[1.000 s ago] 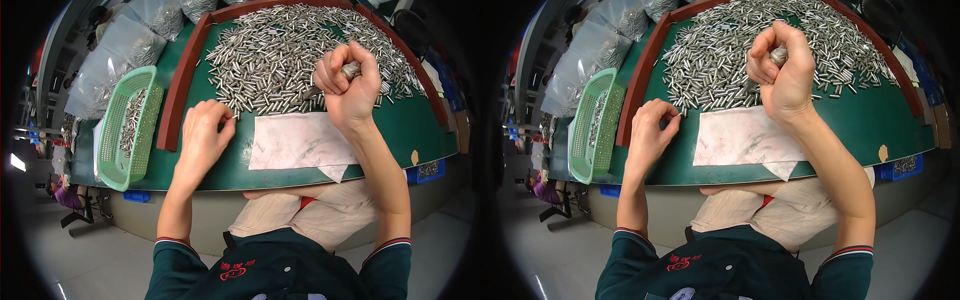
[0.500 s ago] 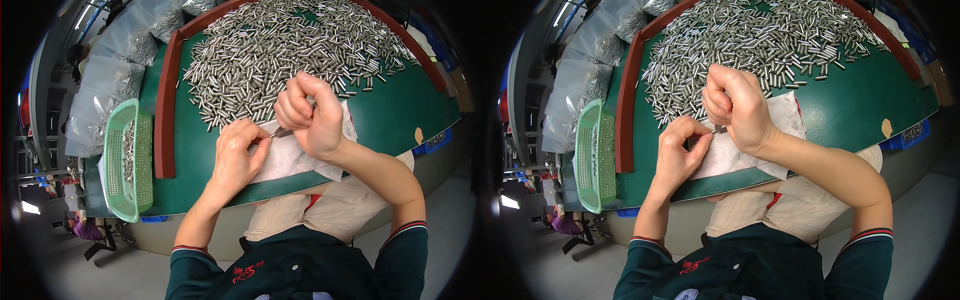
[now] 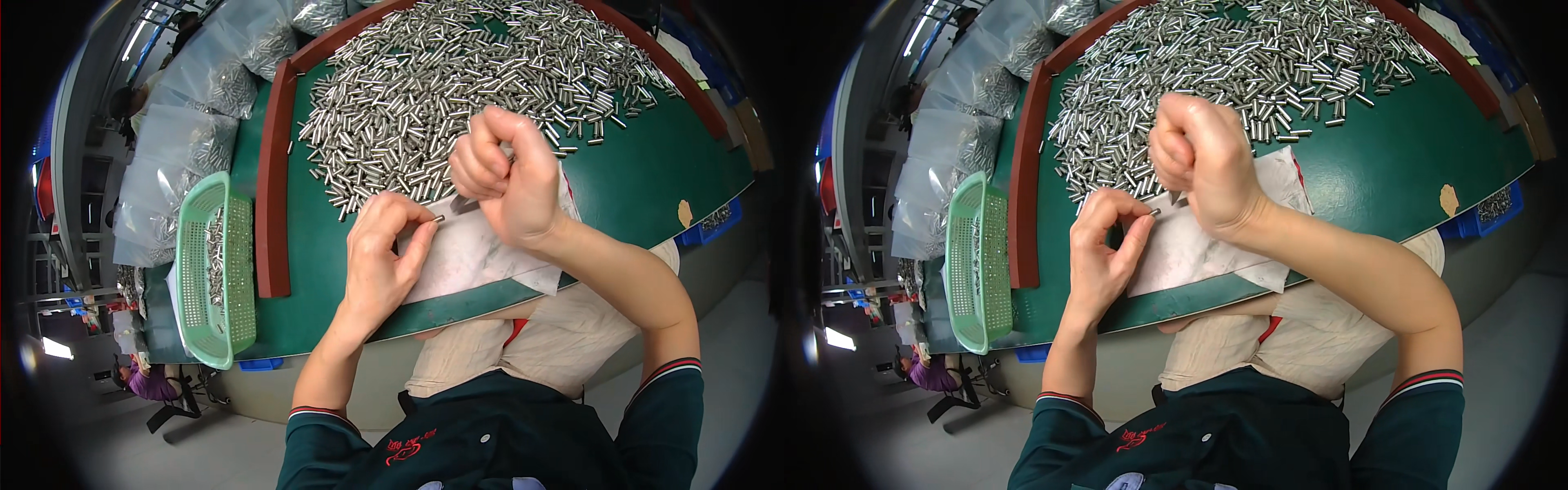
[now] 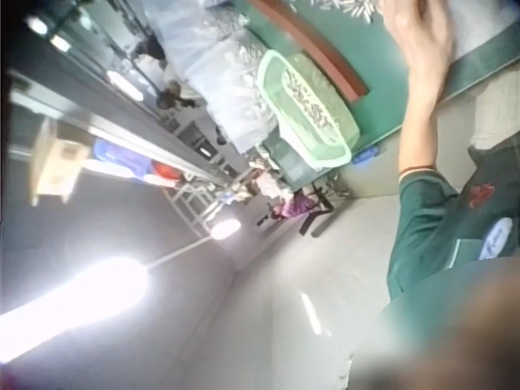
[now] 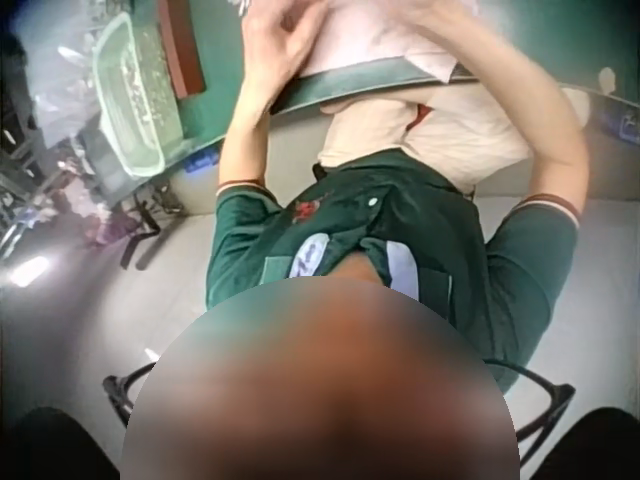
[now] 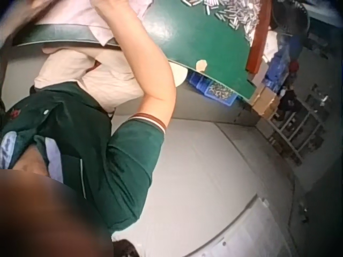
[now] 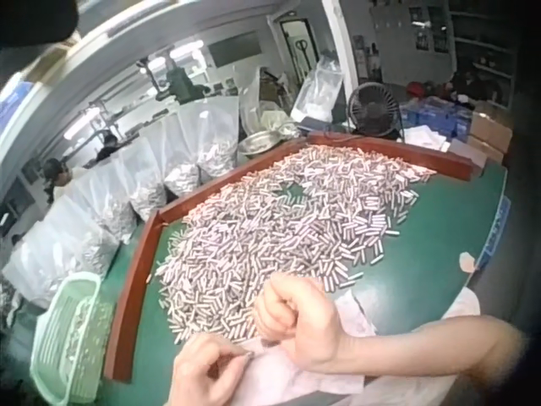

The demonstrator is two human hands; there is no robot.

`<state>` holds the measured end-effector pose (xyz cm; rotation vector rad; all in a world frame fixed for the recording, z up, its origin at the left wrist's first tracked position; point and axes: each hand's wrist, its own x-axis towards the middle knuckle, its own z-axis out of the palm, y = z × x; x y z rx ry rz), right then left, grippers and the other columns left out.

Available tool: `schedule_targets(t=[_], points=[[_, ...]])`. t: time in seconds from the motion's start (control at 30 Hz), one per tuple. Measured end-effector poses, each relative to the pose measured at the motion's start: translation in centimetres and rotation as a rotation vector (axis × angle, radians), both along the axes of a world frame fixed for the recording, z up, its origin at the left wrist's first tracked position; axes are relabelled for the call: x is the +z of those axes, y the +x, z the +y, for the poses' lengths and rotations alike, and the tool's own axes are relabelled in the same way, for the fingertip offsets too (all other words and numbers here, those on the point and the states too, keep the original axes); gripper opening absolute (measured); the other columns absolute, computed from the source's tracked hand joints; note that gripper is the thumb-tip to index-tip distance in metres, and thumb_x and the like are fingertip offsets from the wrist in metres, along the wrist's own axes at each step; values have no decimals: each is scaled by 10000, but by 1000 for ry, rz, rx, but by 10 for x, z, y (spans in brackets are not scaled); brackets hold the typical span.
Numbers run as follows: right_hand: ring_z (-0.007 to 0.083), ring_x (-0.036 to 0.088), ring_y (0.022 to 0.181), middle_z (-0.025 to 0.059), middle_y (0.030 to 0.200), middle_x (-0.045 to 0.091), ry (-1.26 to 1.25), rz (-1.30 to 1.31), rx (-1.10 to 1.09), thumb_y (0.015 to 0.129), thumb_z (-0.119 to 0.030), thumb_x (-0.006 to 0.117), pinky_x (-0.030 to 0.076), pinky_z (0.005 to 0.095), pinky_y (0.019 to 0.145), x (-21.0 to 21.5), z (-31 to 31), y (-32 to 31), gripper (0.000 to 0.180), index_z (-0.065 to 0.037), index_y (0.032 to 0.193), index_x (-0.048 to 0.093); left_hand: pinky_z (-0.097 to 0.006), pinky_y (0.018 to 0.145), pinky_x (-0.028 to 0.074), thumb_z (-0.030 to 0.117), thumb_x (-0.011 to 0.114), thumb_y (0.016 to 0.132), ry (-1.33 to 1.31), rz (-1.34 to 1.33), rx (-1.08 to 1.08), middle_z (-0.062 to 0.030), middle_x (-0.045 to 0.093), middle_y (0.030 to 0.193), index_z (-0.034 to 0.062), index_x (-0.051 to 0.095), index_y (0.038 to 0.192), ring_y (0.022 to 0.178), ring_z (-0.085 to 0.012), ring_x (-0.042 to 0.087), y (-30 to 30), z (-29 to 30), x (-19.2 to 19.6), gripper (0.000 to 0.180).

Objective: Using a small blade to deburr or clean small metal pins at a workbench.

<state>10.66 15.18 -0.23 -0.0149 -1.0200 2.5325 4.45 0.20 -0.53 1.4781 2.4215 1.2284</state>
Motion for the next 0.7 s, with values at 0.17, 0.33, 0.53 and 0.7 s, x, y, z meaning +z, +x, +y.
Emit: schedule_targets(t=[0.17, 0.33, 0.53, 0.7], points=[[78, 160, 377, -31, 417, 223, -98, 19, -18, 857, -229, 310, 153, 244, 379, 9, 22, 0, 364, -133, 509, 263, -192, 650, 425, 54, 544, 841, 163, -931, -23, -41, 582, 821, -18, 545, 957, 700, -73, 513, -8, -9, 1, 137], [72, 154, 373, -28, 411, 229, -153, -7, -34, 833, -224, 321, 142, 243, 371, 9, 25, -1, 337, -135, 513, 267, -200, 655, 428, 61, 504, 865, 159, -1082, -21, -49, 588, 814, -27, 570, 998, 691, -77, 512, -11, -11, -2, 172], [71, 154, 373, -29, 412, 228, -140, -18, -8, 846, -233, 325, 139, 241, 370, 9, 23, 0, 356, -137, 509, 263, -198, 648, 426, 69, 500, 867, 132, -1037, -22, -51, 587, 836, -11, 567, 984, 697, -83, 513, -9, -10, -5, 156], [72, 154, 373, -30, 412, 227, -116, -16, -5, 857, -251, 332, 144, 240, 372, 8, 23, -1, 371, -137, 510, 264, -201, 654, 425, 65, 504, 864, 127, -1038, -25, -49, 588, 842, -6, 569, 977, 709, -83, 514, -9, -10, -2, 149]])
